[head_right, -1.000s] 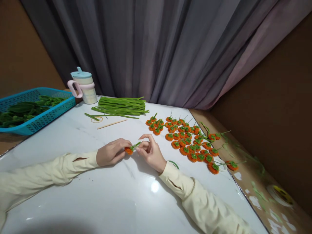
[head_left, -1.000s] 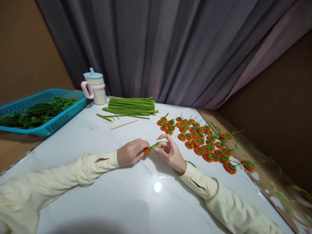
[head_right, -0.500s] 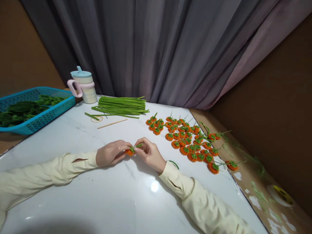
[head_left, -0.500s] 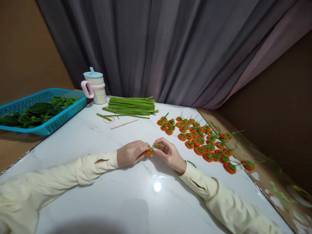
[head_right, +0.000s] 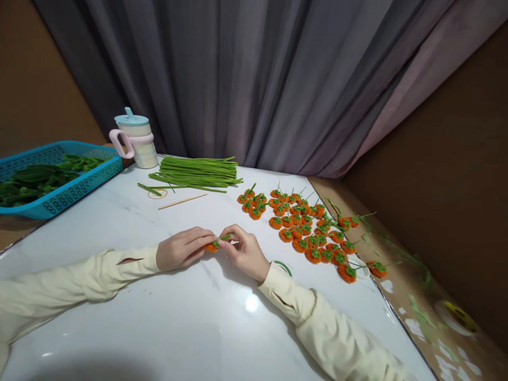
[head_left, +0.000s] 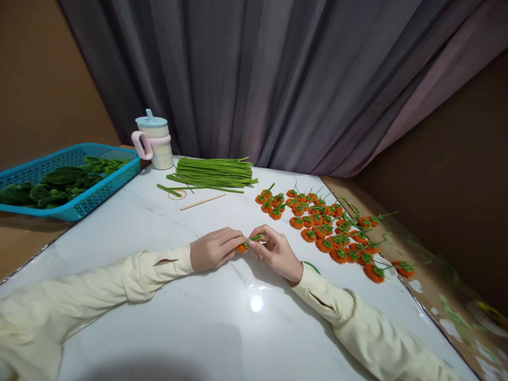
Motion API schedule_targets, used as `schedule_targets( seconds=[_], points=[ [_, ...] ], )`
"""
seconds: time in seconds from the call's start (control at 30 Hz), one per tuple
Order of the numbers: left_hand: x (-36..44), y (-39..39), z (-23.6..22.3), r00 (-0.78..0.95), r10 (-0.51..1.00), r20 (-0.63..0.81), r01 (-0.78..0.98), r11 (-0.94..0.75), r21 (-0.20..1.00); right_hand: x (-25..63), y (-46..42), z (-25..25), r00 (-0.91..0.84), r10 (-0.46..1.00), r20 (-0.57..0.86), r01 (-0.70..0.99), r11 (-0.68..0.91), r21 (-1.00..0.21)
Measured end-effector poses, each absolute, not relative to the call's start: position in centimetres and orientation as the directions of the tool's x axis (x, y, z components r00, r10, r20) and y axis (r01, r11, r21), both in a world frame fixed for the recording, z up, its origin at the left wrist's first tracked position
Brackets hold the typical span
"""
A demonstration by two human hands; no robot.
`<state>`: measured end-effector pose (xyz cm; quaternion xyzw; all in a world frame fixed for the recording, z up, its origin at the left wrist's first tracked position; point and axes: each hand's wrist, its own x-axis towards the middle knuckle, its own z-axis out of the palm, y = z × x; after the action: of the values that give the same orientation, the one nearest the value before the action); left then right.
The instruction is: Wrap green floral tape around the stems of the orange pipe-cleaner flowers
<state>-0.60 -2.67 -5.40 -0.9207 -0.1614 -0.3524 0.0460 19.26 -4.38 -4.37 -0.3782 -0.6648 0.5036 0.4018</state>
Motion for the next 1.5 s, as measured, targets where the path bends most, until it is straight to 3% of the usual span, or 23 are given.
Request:
schedule_targets(
  seconds=[0.3,0.73,0.83,1.07,1.5],
  points=[
    [-0.55,-2.74,-5.26,0.693,0.271,0.668,0.324,-0.945,0.047,19.38,-4.34,-4.51,-0.401,0.889,0.223,0.136,0.299,-0.945],
    [-0.58,-2.69,-5.22,0.697,0.271,0.664,0.312,-0.948,0.06,19.35,-4.33,-4.44,-0.407,0.889,0.208,0.158,0.293,-0.943],
    [-0.66,-2.65,-5.27,0.689,0.312,0.654,0.309,-0.943,0.124,19.29,-4.29,-4.39,-0.422,0.887,0.188,0.137,0.268,-0.954],
    [-0.46,-2.75,-5.36,0.614,0.463,0.64,0.245,-0.882,0.403,19.35,-3.93,-4.5,-0.482,0.871,0.094,0.04,0.129,-0.991],
    [-0.31,-2.77,-5.17,0.577,0.555,0.599,0.209,-0.81,0.548,19.44,-3.83,-3.71,-0.594,0.805,-0.01,-0.094,-0.082,-0.992]
  ],
)
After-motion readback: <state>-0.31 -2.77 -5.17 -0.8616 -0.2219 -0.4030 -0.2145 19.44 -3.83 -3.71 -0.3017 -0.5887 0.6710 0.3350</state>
